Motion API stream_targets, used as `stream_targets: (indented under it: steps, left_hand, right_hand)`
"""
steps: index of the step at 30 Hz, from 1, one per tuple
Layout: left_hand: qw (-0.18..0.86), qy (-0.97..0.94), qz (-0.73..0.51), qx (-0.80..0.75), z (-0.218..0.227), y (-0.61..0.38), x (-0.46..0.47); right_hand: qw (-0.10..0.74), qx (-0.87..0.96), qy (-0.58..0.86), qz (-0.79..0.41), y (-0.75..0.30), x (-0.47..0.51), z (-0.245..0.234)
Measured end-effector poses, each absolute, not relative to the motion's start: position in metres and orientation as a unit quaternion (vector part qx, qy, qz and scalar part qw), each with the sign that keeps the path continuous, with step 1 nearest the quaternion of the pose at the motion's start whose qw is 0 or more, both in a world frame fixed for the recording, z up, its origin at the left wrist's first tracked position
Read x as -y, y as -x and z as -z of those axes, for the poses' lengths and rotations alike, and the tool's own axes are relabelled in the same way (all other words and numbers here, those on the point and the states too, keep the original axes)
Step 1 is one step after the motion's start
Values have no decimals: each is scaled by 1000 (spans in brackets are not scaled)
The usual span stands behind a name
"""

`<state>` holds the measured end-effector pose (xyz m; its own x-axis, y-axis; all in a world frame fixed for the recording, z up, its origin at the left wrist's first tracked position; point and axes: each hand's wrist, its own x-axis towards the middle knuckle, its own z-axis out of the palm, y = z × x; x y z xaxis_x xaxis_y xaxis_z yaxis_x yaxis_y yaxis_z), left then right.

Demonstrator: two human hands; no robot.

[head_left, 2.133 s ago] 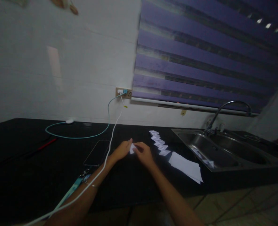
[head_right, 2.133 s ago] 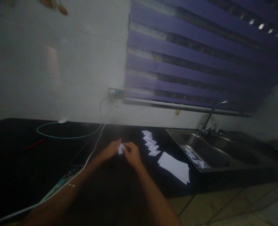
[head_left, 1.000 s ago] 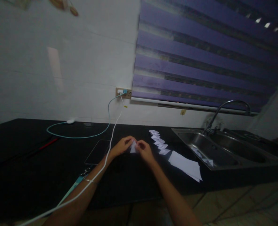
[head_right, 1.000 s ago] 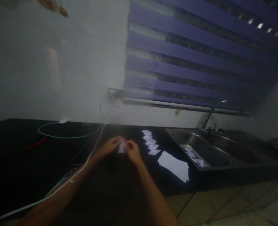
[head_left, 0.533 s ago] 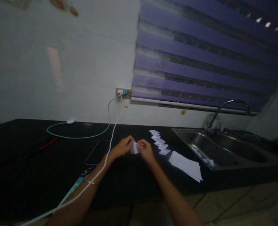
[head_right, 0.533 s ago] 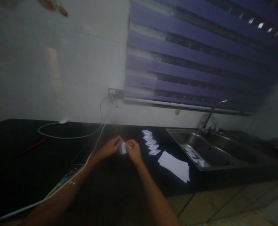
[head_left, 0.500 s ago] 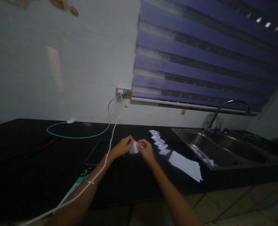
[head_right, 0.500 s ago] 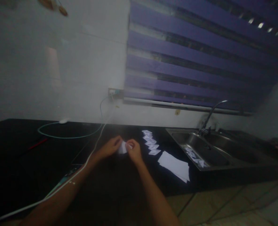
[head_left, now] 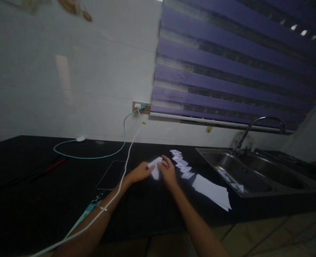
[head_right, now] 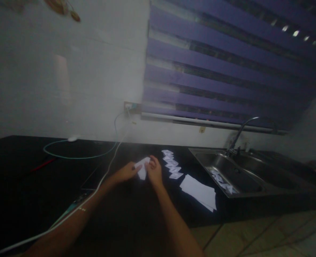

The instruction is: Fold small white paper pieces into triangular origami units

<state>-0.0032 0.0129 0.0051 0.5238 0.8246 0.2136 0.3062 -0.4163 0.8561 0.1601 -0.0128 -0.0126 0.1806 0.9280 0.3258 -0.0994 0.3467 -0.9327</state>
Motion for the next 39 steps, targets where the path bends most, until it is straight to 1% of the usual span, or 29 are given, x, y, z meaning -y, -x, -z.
stream_targets:
  steps: [2, 4, 8, 11, 16, 19, 23, 25, 27, 30, 35, 39]
  left_hand:
    - [375, -764, -358, -385, -7, 3, -16]
    - [347, -758, -378, -403, -7, 3, -19]
    - [289, -759, -389, -436, -6, 4, -21]
    - [271, -762, -391, -440, -7, 5, -20]
    - [283, -763, -378, -440, -8, 7, -21]
    - [288, -768, -370, -436, -7, 9, -23]
    - [300, -773, -357, -431, -2, 10, -25]
    - [316, -782, -347, -410, 1, 9, -26]
    - [338, -788, -344, -383, 5, 8, -28]
    - [352, -785, -361, -359, 9, 7, -32]
    - [357, -761, -394, -373, 9, 8, -36]
    - [349, -745, -409, -396, 5, 9, -34]
  right_hand:
    - [640, 527, 424, -366, -159, 11, 16]
    - [612, 568, 437, -334, -158, 10, 20]
    - [568, 636, 435, -289, -155, 14, 24]
    - [550, 662, 428, -275, -151, 19, 21]
    - [537, 690, 383, -299, -145, 26, 15]
    - [538, 677, 398, -307, -145, 24, 19]
    - [592, 607, 443, -290, -147, 15, 28]
    - [623, 572, 445, -295, -149, 12, 29]
    - [631, 566, 437, -301, -151, 11, 27]
    - [614, 597, 435, -277, -150, 15, 21]
    - [560, 675, 457, -147, -150, 20, 21]
    - [522, 725, 433, -117, -149, 19, 29]
